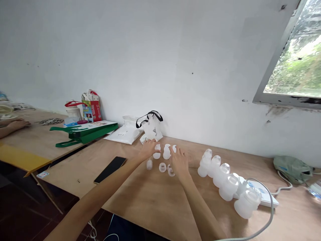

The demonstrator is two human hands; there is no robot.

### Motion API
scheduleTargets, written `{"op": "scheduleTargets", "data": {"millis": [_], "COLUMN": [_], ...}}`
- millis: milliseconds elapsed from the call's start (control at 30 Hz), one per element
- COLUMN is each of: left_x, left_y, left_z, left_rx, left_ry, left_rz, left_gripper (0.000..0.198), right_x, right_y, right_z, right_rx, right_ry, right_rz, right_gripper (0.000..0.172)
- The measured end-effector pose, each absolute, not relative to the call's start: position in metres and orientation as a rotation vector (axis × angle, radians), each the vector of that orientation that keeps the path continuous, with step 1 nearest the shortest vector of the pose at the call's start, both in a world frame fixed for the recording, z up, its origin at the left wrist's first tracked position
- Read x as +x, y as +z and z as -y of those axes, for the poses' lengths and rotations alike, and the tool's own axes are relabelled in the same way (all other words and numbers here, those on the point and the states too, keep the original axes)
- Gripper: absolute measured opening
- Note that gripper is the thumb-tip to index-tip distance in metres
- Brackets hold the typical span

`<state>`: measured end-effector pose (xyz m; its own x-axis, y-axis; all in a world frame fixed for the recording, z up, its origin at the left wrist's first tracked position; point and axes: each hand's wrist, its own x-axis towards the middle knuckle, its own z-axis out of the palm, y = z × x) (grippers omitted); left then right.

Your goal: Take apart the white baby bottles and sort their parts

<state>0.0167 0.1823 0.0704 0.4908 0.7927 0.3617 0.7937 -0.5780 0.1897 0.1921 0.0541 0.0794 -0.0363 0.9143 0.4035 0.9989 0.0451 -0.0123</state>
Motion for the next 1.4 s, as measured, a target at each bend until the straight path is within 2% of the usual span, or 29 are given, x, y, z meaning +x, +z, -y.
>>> {"op": "scheduleTargets", "data": {"millis": [100, 267, 733, 1167, 1400], "left_x": [0.019, 0.017, -0.003, 0.009, 0.01], "left_y": [0.072, 0.074, 0.076, 0.087, 0.096], "left_z": [-0.188, -0.203, -0.232, -0.241, -0.228], "left_rx": [-2.705, -2.822, -3.069, -3.06, -3.038], "left_ry": [-0.597, -0.538, -0.47, -0.373, -0.406], "left_rz": [1.503, 1.453, 1.242, 1.214, 1.338], "left_gripper": [0.037, 0.041, 0.059, 0.071, 0.064], "right_x": [0.188, 0.188, 0.201, 0.196, 0.197], "right_y": [0.076, 0.071, 0.075, 0.072, 0.07], "right_z": [-0.079, -0.109, -0.175, -0.198, -0.195], "right_rx": [-2.006, -2.121, -1.982, -2.02, -2.023], "right_ry": [-0.4, -0.322, 0.086, 0.081, 0.059], "right_rz": [2.046, 2.079, 2.326, 2.208, 2.157], "right_gripper": [0.049, 0.033, 0.035, 0.037, 0.038]}}
